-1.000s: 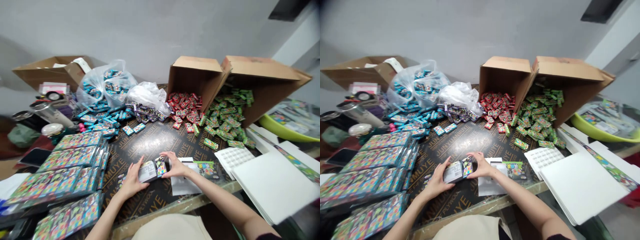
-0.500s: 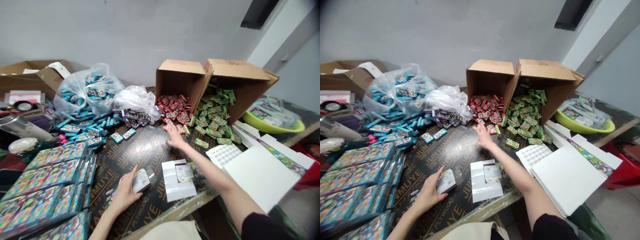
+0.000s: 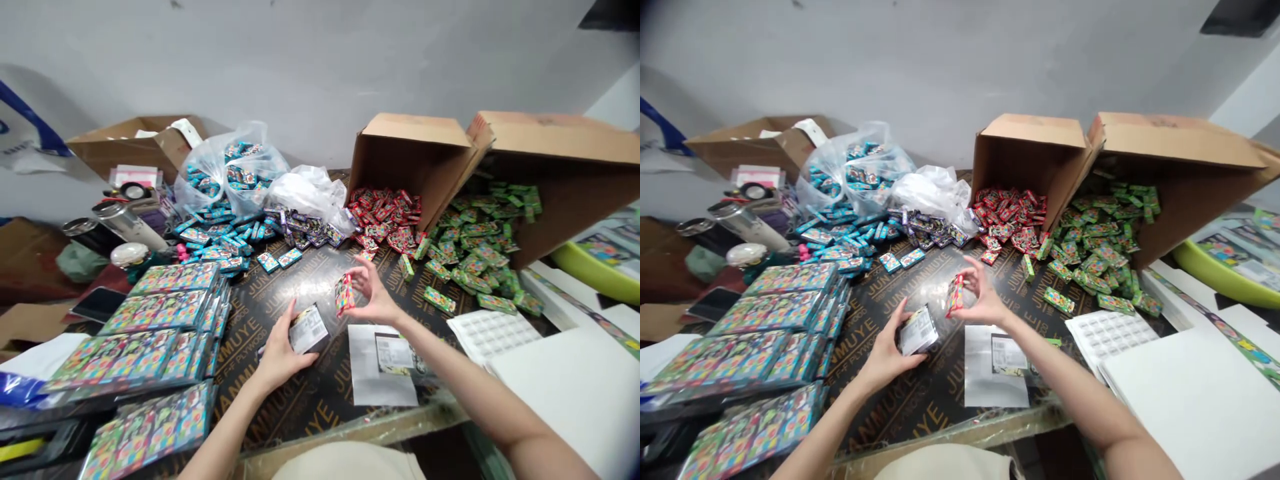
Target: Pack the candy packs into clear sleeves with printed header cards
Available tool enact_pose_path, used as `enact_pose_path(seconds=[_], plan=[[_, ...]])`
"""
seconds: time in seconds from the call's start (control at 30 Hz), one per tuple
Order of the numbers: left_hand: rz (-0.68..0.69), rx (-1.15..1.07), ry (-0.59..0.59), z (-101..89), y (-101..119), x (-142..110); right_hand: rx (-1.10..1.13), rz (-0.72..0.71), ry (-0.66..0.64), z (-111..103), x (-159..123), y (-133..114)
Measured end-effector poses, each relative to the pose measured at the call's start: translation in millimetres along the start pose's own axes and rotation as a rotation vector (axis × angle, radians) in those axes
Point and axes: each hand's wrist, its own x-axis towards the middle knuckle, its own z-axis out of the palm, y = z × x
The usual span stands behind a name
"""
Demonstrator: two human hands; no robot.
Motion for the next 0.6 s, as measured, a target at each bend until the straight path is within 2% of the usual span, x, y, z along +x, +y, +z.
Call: enact_pose_path(seconds=[0.1,0.17,0.27,0.37,0.5,0.57,0.6], plan=[[0.007,-0.095,-0.029,1.1,16,1,0.18,-0.016,0.004,31,-19,-16],[0.002,-0.148,-0.034,-0.2,22,0,0.242,-0.008,-0.016,38,-25,-18],[0.001,-0.2,-0.051,-2.8,25,-3,0.266,0.034,-0.04,35,-28,-17],[-0.005,-0.201,-0.054,-2.2,22,-6,0.082,0.038,-0.054,33,-35,-17],[-0.032,-0.126,-0.028,2.1,14,-6,-0.355,-0.094,-0.116,38,-48,-22],[-0.017,-0.08,-0.042,3.4,11,-5,-0.495,-0.14,-0.17,31,-46,-18],[-0.007,-0.05,-0.051,3.6,9,-4,-0.563,-0.123,-0.151,22,-41,-14]])
